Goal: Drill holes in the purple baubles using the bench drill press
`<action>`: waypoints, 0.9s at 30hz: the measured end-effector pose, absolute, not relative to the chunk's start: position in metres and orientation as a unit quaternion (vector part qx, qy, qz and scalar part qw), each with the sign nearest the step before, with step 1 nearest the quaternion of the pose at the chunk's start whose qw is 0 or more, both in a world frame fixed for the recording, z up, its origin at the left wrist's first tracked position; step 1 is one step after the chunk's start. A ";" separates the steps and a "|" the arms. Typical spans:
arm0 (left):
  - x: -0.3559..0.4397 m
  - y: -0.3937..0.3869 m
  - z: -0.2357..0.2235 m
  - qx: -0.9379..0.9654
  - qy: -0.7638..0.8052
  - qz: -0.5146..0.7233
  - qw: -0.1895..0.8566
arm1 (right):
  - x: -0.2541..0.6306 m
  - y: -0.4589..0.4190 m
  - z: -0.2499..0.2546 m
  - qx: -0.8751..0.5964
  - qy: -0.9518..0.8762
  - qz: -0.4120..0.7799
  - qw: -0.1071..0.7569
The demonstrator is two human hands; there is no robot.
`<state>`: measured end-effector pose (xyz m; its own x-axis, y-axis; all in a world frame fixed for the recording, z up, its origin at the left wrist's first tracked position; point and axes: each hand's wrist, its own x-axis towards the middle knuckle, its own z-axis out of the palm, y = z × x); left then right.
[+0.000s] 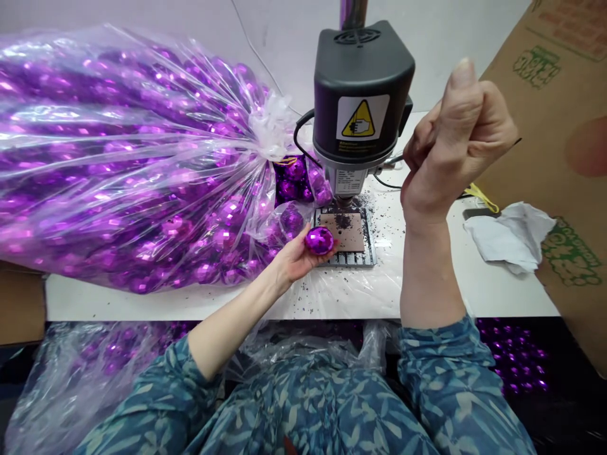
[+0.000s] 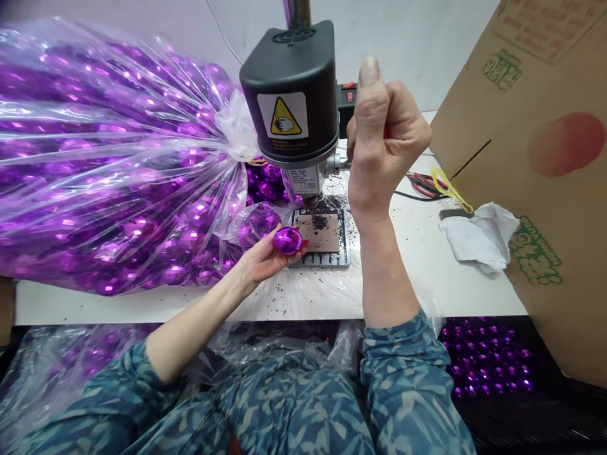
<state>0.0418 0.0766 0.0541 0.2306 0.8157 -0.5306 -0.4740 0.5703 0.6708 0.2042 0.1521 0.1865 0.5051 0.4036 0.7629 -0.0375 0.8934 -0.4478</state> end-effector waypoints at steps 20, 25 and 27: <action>0.038 0.023 -0.002 0.801 0.387 0.386 0.243 | 0.201 0.147 0.184 -0.276 -0.491 0.078 0.823; 0.073 -0.015 -0.033 0.976 0.167 0.125 0.063 | 0.199 0.148 0.180 -0.269 -0.505 0.063 0.817; 0.086 -0.027 -0.049 0.986 0.129 0.096 0.054 | 0.198 0.151 0.180 -0.250 -0.494 0.084 0.829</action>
<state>0.0864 -0.0270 -0.0493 0.9484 0.2645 0.1748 0.2437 -0.9609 0.1314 0.1983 0.1510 0.1802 0.4987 0.3862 0.7760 0.1075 0.8608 -0.4974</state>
